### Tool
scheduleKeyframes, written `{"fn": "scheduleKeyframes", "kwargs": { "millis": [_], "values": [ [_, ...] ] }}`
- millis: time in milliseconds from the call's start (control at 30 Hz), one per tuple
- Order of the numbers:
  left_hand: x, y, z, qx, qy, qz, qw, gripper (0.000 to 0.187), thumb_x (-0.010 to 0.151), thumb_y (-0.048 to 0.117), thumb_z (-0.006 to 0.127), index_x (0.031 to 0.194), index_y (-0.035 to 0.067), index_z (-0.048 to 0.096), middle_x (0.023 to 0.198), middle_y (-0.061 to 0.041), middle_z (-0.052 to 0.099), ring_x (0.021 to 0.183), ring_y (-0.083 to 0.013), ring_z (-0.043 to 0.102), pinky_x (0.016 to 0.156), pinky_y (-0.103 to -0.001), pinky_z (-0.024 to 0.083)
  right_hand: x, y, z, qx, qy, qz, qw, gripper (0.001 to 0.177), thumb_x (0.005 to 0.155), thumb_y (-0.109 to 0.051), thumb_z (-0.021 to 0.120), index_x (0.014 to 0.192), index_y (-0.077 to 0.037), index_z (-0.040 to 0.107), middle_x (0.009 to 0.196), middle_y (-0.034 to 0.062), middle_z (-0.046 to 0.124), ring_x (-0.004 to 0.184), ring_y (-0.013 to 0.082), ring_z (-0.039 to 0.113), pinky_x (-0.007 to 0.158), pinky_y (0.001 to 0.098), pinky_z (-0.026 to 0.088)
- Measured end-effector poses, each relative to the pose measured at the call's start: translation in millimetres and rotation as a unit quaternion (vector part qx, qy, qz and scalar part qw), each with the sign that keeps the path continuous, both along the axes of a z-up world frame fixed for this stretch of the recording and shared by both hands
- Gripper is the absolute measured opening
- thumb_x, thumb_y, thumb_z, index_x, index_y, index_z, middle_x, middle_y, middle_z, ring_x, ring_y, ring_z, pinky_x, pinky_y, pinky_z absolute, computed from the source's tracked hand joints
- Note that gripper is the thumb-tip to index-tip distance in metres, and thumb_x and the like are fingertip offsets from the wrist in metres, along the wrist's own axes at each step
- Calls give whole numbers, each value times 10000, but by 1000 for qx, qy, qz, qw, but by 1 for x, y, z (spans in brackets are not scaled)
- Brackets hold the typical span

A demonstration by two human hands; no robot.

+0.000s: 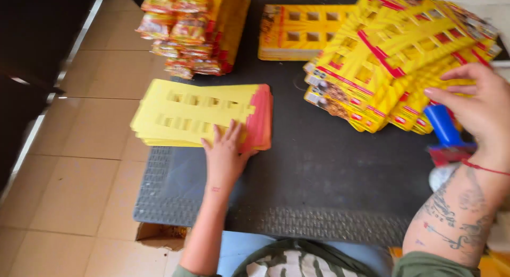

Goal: The person applies adhesive tape to yellow cardboard display templates using a tape dispenser, manually smoothing the tape over the rectangular cutouts and folding tabs.

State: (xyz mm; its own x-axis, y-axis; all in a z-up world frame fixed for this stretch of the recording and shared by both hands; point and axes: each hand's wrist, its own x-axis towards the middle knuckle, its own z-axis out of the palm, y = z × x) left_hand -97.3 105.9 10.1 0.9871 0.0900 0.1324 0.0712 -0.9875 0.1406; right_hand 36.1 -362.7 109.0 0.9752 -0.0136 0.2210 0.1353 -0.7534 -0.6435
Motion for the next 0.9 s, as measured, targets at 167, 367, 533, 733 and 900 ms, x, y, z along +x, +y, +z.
{"fn": "scheduleKeyframes", "kwargs": {
  "millis": [167, 367, 533, 733, 900],
  "values": [
    [-10, 23, 11, -188, 21, -4, 982, 749, 785, 461, 817, 1437, 163, 601, 1180, -78, 674, 1039, -367, 645, 757, -510, 498, -67, -94, 6, 50, 62, -80, 994, 278, 959, -132, 809, 1171, -112, 631, 1076, 125, 724, 971, 156, 678, 862, 267, 505],
    [-18, 49, -6, 105, -285, 22, 953, 114, 1220, 303, 761, 1175, 283, 864, 669, 104, 650, 494, -50, 471, 479, -225, 278, -86, -169, -56, -22, 75, -236, 969, 318, 1086, -351, 725, 989, -49, 706, 795, 119, 733, 633, 158, 672, 599, 286, 502],
    [-58, -13, 60, 73, -508, -107, 852, 286, 1124, 235, 619, 1092, 65, 847, 1065, -85, 843, 745, -215, 733, 625, -372, 556, -50, -107, -46, -268, -2, -118, 956, 536, 940, -576, 783, 881, -43, 772, 913, 163, 730, 952, 351, 670, 879, 433, 482],
    [-108, -170, 48, -181, -168, -423, 872, 158, 994, 229, 745, 902, 147, 646, 713, -8, 597, 605, -207, 587, 486, -368, 462, 4, -78, -58, 40, 380, -57, 922, 230, 863, -211, 766, 1026, -70, 688, 872, 117, 703, 756, 240, 636, 705, 329, 447],
    [-95, -185, 5, -175, -61, -498, 847, 648, 855, 573, 659, 1337, 140, 649, 1394, -78, 629, 1346, -396, 514, 1083, -611, 391, -61, -117, -28, 69, 237, -123, 961, 296, 989, -342, 727, 1159, -100, 717, 906, 85, 685, 752, 191, 586, 660, 318, 403]
  ]
}}
